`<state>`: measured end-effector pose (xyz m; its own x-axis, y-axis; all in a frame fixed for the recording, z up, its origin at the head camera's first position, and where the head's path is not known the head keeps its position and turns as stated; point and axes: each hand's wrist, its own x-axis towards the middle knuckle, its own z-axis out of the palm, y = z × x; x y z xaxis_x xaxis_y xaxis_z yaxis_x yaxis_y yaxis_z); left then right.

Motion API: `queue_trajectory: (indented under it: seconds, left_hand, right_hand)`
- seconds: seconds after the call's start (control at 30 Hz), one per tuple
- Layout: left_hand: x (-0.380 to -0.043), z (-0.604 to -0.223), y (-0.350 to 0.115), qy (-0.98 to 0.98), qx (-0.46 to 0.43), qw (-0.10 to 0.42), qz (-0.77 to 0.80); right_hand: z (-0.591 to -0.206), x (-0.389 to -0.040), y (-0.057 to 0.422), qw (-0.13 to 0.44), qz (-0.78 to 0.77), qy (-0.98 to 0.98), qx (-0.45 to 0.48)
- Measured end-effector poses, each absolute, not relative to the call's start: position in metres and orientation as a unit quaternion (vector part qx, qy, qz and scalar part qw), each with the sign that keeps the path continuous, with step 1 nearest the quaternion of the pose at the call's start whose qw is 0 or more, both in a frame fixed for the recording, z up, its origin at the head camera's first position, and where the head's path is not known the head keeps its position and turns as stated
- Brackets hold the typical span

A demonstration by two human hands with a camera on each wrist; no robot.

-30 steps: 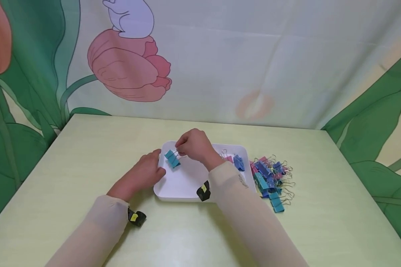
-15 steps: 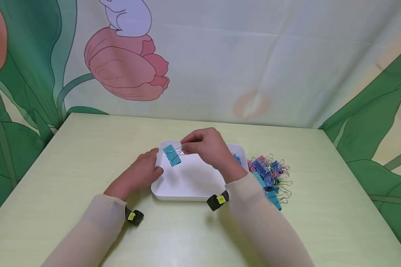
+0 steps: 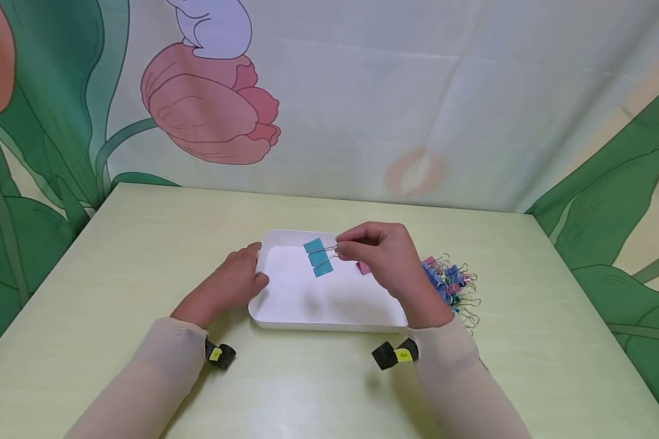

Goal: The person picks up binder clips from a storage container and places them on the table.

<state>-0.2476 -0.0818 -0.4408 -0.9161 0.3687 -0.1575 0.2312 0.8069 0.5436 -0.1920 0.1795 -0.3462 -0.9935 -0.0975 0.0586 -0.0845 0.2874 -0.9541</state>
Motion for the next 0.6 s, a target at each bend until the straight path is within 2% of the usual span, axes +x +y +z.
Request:
queue_trajectory:
  seconds: [0.37,0.6]
  left_hand:
    - [-0.247,-0.441,-0.083,0.942,0.163,0.125,0.266]
    - [-0.247,-0.441,-0.083,0.943,0.158,0.127,0.262]
  right_hand:
    - [-0.345,-0.167,0.217,-0.032,-0.602,0.798,-0.029]
    - [-0.342,-0.155,0.249,-0.078,-0.611,0.788,-0.022]
